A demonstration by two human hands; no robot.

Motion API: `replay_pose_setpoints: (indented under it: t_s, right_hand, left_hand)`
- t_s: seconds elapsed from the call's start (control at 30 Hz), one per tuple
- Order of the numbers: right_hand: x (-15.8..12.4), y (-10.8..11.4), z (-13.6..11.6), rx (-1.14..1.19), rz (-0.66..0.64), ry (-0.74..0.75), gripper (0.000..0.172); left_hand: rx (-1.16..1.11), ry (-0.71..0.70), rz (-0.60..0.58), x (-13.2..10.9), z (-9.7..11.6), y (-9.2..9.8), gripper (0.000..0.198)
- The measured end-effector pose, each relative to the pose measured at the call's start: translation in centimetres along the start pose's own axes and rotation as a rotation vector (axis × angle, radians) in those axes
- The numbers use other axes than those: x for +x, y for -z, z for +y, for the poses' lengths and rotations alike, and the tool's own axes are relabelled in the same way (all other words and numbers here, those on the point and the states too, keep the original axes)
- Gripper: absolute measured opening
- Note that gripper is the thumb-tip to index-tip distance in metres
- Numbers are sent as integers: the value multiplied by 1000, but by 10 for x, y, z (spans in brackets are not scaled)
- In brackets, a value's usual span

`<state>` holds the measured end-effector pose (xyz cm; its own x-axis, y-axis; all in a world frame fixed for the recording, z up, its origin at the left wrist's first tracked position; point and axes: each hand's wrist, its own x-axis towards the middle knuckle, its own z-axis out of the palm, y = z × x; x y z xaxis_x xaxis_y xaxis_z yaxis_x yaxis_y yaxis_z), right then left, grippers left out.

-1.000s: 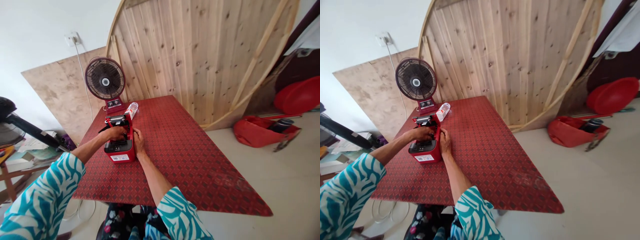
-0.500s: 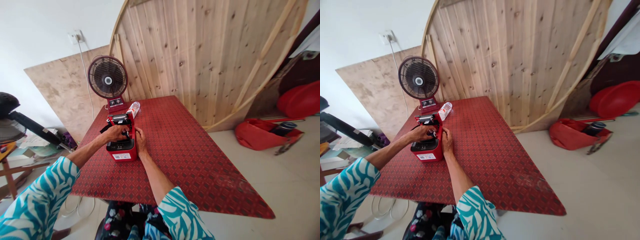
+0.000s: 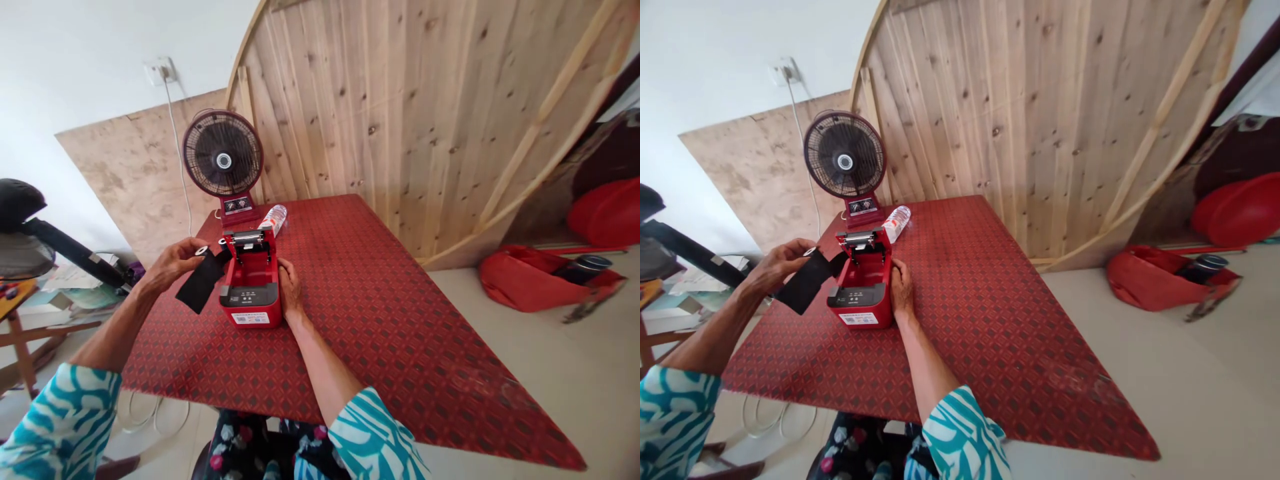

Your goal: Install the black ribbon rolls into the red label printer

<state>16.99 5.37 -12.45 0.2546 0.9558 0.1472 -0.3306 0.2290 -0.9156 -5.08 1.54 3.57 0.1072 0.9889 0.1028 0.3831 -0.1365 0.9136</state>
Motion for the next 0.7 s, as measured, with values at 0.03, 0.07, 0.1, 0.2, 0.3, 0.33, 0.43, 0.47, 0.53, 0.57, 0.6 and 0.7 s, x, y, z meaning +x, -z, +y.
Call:
replay_pose_setpoints:
  t_s: [0.03, 0.07, 0.1, 0.2, 0.3, 0.33, 0.43, 0.47, 0.53, 0.57, 0.6, 0.7]
  right_hand:
    - [0, 1, 0, 0, 1, -6, 30]
    - [0, 2, 1, 3, -11, -13, 32]
    - [0, 3, 1, 3, -14, -20, 32]
    - [1, 5, 3, 8, -3, -41, 34]
    - [1, 6, 2, 11, 2, -62, 36]
    - [0, 6, 1, 12, 6, -70, 37]
    - [-1, 6, 0, 0, 24, -83, 37]
    - [-1, 7, 1, -9, 26, -82, 37]
    - [-1, 8, 1, -27, 21, -75, 35]
    - [-1, 8, 2, -32, 16, -72, 34]
    - [-1, 9, 2, -35, 13, -69, 33]
    - [-1, 10, 3, -32, 10, -56, 33]
  left_hand:
    - [-4, 18, 58, -1, -9, 10, 43]
    - [13, 39, 102, 0, -19, 19, 45]
    - [51, 55, 136, 3, -31, 25, 46]
    - [190, 46, 180, 19, -65, 29, 45]
    - [287, 41, 151, 37, -92, 23, 35]
    - [301, 44, 133, 41, -99, 20, 32]
    - [341, 50, 83, 47, -111, 18, 27]
    - [356, 52, 71, 47, -112, 19, 27]
    - [383, 61, 62, 45, -109, 23, 29]
    - [400, 66, 77, 45, -106, 24, 32]
    - [421, 65, 116, 45, -101, 26, 35]
    - [514, 6, 275, 56, -88, 25, 46]
